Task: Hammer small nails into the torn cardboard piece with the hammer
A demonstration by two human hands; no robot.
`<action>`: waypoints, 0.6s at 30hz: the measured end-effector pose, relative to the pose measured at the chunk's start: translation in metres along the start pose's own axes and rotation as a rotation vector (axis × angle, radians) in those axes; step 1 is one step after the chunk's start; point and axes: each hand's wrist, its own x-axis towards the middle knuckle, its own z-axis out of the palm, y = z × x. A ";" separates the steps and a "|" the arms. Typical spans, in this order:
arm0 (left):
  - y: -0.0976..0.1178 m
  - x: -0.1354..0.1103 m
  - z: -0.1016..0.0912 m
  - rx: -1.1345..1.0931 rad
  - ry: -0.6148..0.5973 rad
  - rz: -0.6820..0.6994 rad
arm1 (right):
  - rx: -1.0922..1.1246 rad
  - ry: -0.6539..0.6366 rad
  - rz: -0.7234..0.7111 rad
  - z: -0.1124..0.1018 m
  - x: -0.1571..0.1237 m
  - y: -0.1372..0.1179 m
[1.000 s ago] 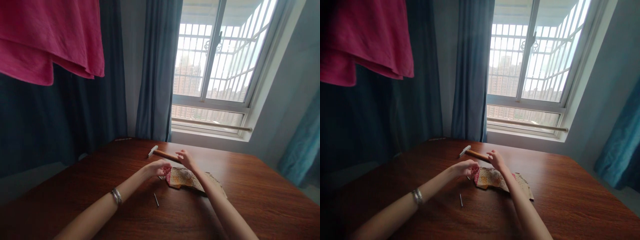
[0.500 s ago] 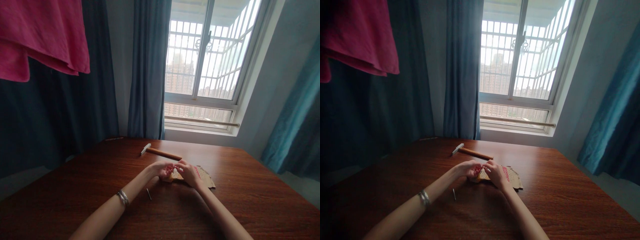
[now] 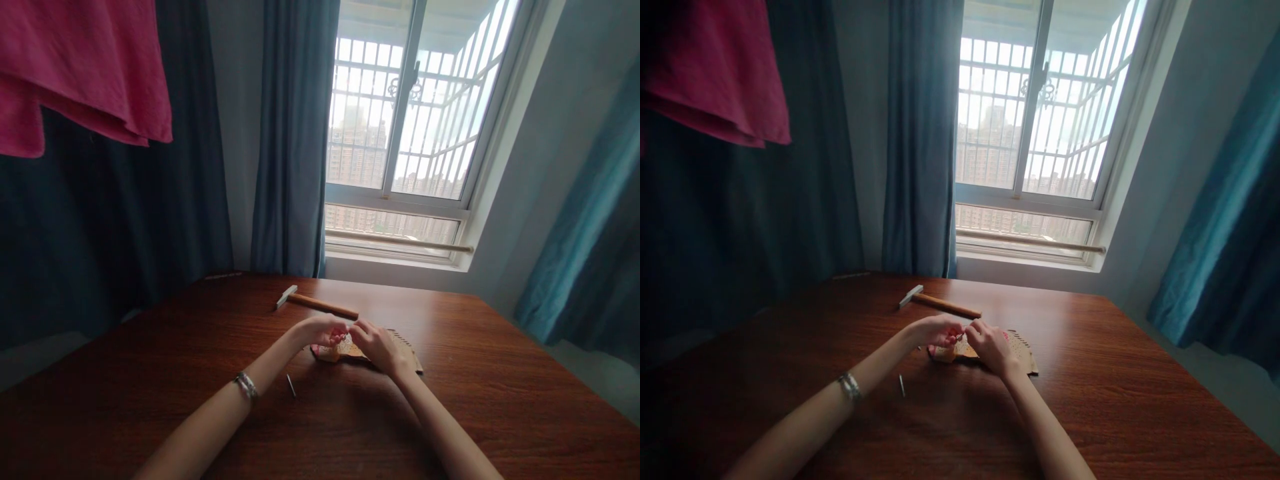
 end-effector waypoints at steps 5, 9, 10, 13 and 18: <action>0.019 -0.006 -0.001 0.477 0.070 0.208 | 0.413 0.244 0.329 0.015 0.006 0.014; 0.013 -0.013 0.001 0.955 0.103 0.439 | 0.576 0.347 0.497 0.026 0.013 0.026; 0.009 -0.014 0.002 1.070 0.097 0.449 | 0.601 0.352 0.515 0.028 0.014 0.029; -0.005 -0.016 0.003 1.344 0.113 0.430 | 0.647 0.363 0.542 0.032 0.011 0.033; -0.015 -0.019 -0.007 1.389 0.133 0.413 | 0.668 0.366 0.553 0.034 0.004 0.034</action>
